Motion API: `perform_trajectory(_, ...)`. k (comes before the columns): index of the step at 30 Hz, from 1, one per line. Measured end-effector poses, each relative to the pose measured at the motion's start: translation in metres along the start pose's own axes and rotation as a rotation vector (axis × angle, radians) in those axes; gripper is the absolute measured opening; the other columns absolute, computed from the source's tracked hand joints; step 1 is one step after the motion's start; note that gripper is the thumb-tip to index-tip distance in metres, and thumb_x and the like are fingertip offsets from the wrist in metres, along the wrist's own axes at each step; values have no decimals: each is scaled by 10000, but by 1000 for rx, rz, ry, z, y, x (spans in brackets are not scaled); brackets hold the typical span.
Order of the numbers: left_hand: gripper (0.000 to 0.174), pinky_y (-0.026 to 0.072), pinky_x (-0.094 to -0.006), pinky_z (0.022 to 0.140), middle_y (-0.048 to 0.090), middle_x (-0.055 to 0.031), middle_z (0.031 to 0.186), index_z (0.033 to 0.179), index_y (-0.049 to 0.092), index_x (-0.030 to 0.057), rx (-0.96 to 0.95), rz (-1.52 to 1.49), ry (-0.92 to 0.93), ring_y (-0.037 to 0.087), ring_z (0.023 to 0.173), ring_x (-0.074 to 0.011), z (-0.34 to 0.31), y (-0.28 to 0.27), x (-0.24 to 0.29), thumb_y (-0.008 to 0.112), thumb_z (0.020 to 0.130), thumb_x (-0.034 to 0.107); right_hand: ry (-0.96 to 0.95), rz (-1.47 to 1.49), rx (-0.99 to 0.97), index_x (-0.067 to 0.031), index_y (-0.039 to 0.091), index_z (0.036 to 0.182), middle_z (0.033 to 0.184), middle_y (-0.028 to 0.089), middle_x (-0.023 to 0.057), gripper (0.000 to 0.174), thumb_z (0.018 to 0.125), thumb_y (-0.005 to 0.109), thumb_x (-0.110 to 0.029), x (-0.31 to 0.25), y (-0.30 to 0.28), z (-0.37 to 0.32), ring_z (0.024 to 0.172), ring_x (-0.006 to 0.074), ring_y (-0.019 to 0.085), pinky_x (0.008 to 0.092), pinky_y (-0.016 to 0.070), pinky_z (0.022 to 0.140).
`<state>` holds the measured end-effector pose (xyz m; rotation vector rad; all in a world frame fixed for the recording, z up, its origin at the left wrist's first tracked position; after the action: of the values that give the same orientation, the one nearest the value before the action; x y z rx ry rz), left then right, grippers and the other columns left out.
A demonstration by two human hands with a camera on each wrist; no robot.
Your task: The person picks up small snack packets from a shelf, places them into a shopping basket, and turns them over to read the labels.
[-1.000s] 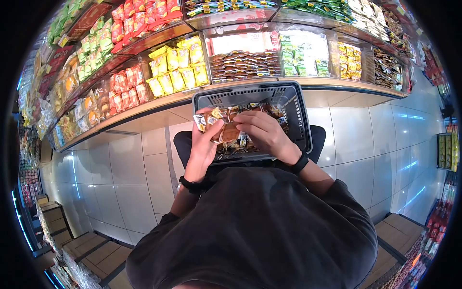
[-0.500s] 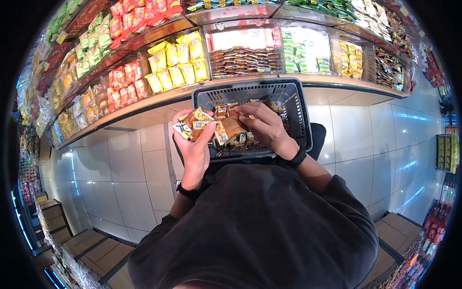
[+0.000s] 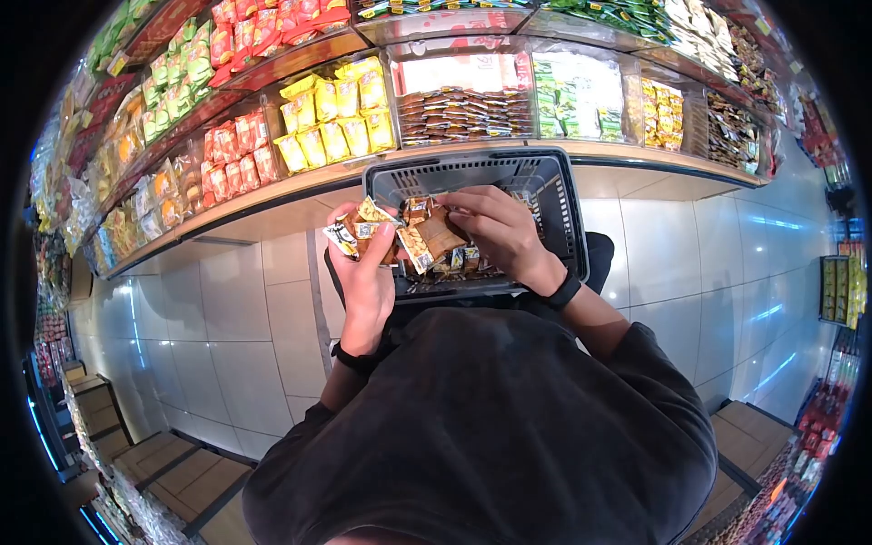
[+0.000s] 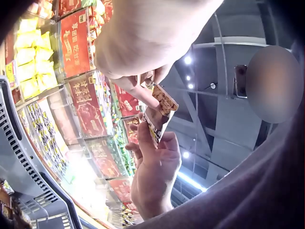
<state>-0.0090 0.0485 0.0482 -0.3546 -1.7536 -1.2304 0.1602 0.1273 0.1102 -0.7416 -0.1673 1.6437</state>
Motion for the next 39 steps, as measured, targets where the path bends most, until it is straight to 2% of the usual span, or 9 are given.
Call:
perform_trajectory(6, 486, 636, -310, 674, 668, -130, 1106, 1284, 442, 70, -2, 52, 32, 689, 973, -167, 1, -3, 1, 703, 894, -58, -33, -23, 2, 10, 631, 891, 1091, 731, 186, 199, 733, 729, 82, 1, 1, 4, 894, 327, 725, 357, 602, 721)
perform_trajectory(18, 517, 651, -330, 696, 663, -152, 1094, 1276, 443, 48, 0, 51, -34, 694, 959, -185, -2, -6, 1, 709, 863, -113, -47, -22, -72, -14, 645, 934, 1103, 737, 169, 240, 732, 732, 80, 9, 6, 6, 906, 328, 731, 360, 612, 719)
perform_trajectory(21, 528, 637, -334, 648, 648, -146, 1099, 1300, 407, 67, -5, 58, 3, 690, 909, -191, -7, -2, 5, 699, 883, -75, -32, 2, -83, -11, 645, 944, 1112, 734, 174, 245, 733, 726, 86, 9, 8, 7, 914, 326, 733, 363, 613, 725)
perform_trajectory(24, 571, 633, -330, 653, 623, -167, 1099, 1298, 381, 78, -17, 21, 45, 686, 886, -207, -12, 3, 15, 699, 862, -108, -37, 54, -58, 19, 653, 948, 1176, 718, 161, 269, 702, 720, 106, 5, 9, 10, 954, 316, 716, 356, 604, 765)
perform_trajectory(28, 581, 649, -361, 706, 640, -198, 1055, 1226, 378, 50, -87, -21, 162, 686, 900, -228, -23, 13, 37, 711, 804, -171, -38, 74, -32, 19, 653, 942, 1158, 726, 154, 240, 724, 732, 85, -10, 6, 24, 934, 310, 723, 351, 610, 748)
perform_trajectory(30, 620, 643, -344, 728, 634, -196, 1033, 1234, 356, 60, -116, 22, 282, 676, 906, -218, -31, 16, 52, 722, 788, -169, -130, 81, 0, 32, 624, 945, 1132, 719, 222, 171, 797, 707, 19, -20, 4, 30, 905, 342, 729, 369, 607, 718)
perform_trajectory(32, 665, 611, -327, 767, 634, -187, 1012, 1227, 333, 83, -72, 40, 266, 663, 918, -205, -37, 14, 57, 759, 765, -134, -155, 72, 12, 41, 614, 948, 1121, 715, 242, 158, 819, 699, 6, -29, -1, 39, 899, 352, 728, 378, 603, 711)
perform_trajectory(34, 680, 571, -324, 794, 639, -172, 991, 1211, 325, 102, -111, 184, 409, 653, 921, -196, -44, 14, 72, 788, 751, -90, -222, 131, 5, 44, 599, 958, 1105, 712, 257, 157, 837, 690, 1, -40, -6, 48, 893, 366, 726, 385, 602, 708)
perform_trajectory(39, 702, 530, -283, 749, 639, -148, 950, 1175, 306, 121, -136, 155, 497, 637, 821, -166, -52, 15, 87, 838, 733, -2, -290, 114, 49, 49, 577, 912, 1080, 715, 256, 123, 857, 687, 53, -55, -11, 62, 899, 371, 731, 387, 625, 723)
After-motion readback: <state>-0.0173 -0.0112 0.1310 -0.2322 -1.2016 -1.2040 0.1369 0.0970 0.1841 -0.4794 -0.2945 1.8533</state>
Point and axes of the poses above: each hand's wrist, its own z-axis towards the middle knuckle, its own y-axis out of the palm, x = y × z, the point moved 8 cm from there along z, towards the middle knuckle
